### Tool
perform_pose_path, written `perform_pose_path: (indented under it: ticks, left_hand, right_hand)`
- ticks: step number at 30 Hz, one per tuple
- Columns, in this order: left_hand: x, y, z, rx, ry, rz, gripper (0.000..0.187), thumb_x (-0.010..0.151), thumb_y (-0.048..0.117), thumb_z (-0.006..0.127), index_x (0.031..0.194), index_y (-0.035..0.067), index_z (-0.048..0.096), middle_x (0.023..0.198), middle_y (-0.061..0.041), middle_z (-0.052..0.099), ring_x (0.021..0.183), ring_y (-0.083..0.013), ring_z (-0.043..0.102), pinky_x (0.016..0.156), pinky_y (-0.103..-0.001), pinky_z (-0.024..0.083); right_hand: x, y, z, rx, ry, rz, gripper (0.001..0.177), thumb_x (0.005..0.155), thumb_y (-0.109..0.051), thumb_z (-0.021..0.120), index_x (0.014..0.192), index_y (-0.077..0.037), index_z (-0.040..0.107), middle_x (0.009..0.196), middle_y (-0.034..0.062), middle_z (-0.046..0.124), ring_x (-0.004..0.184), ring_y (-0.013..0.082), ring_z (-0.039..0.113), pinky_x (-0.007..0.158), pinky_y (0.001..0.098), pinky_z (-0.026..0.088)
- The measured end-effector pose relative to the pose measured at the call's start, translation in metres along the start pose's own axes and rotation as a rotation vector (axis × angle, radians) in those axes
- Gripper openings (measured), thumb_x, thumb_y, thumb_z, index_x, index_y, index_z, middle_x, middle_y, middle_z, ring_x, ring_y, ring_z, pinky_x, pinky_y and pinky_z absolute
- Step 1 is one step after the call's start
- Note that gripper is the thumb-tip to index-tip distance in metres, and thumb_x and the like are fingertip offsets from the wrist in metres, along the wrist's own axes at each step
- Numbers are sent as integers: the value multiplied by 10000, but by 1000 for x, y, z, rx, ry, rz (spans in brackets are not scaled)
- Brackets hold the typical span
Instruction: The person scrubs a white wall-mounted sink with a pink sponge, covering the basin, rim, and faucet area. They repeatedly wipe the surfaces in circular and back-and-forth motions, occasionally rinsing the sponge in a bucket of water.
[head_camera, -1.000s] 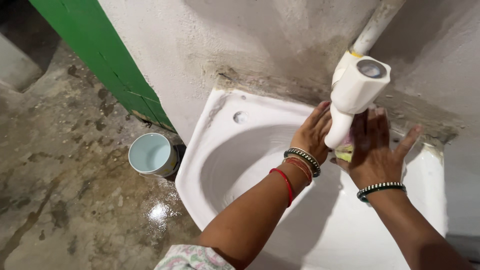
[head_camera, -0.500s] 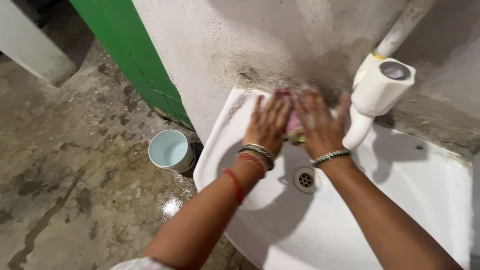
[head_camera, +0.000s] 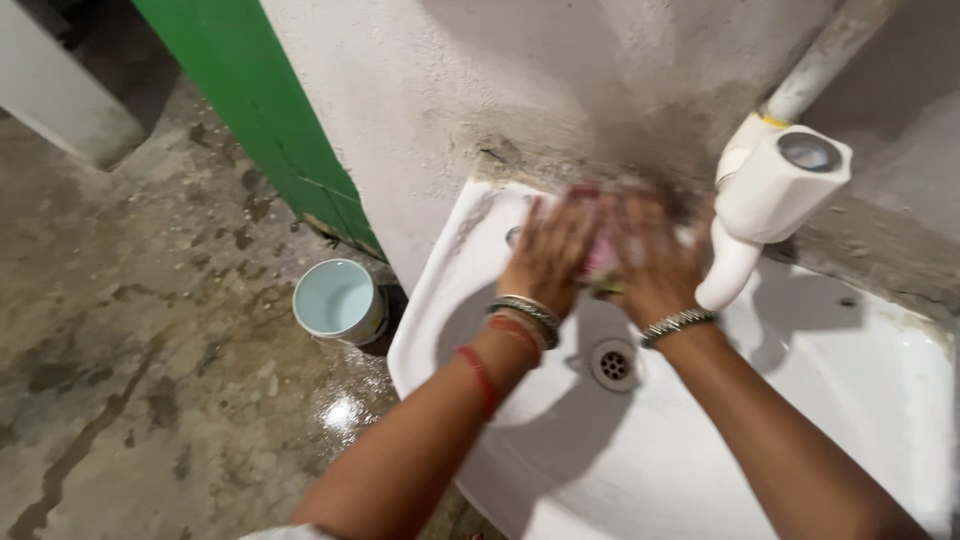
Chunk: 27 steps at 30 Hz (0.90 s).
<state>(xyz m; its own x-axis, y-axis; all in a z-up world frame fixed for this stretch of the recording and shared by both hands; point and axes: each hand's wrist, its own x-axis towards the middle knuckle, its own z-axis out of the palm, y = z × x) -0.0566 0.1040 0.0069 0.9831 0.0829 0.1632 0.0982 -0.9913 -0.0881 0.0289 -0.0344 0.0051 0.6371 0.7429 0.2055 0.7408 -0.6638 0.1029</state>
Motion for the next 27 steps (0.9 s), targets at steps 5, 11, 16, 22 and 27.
perform_pose_path:
  ticks: [5,11,16,22,27]
  left_hand:
    - [-45,-47,-10,211,74,-206,765,1016,383,473,1597,0,155,1677,-154,202,1555,-269,145,1241,-478,37]
    - [9,18,20,134,79,57,790,939,402,497,1594,88,189,1655,-109,234,1535,-261,161,1251,-487,10]
    - [60,146,28,864,307,80,591,1125,350,425,1632,64,326,1644,-155,389,1523,-309,306,1292,-538,155]
    - [35,222,-36,7,-28,819,1061,839,599,650,1602,144,71,1709,-72,65,1567,-217,48,1254,-473,9]
    - [62,199,-50,-75,-205,781,1223,756,644,777,1628,155,71,1718,-81,58,1560,-199,50,1276,-426,-45]
  right_hand:
    - [37,-54,2,-187,12,-266,1026,801,-369,765,1631,-283,168,1705,47,122,1583,226,63,1176,728,-24]
    - [-15,11,-28,-244,45,-7,1179,693,-476,811,1644,-178,181,1709,103,158,1577,257,103,1151,746,21]
    - [-114,87,-51,-312,-290,358,1020,666,-641,794,1460,-168,363,1696,110,219,1619,279,96,1156,778,42]
    - [-213,91,-95,-237,-365,636,1351,604,-868,603,1565,-45,131,1659,185,123,1542,288,36,1069,775,76]
    - [-188,117,-74,-144,-302,587,1329,610,-876,634,1542,-63,146,1668,202,92,1536,329,42,1107,732,75]
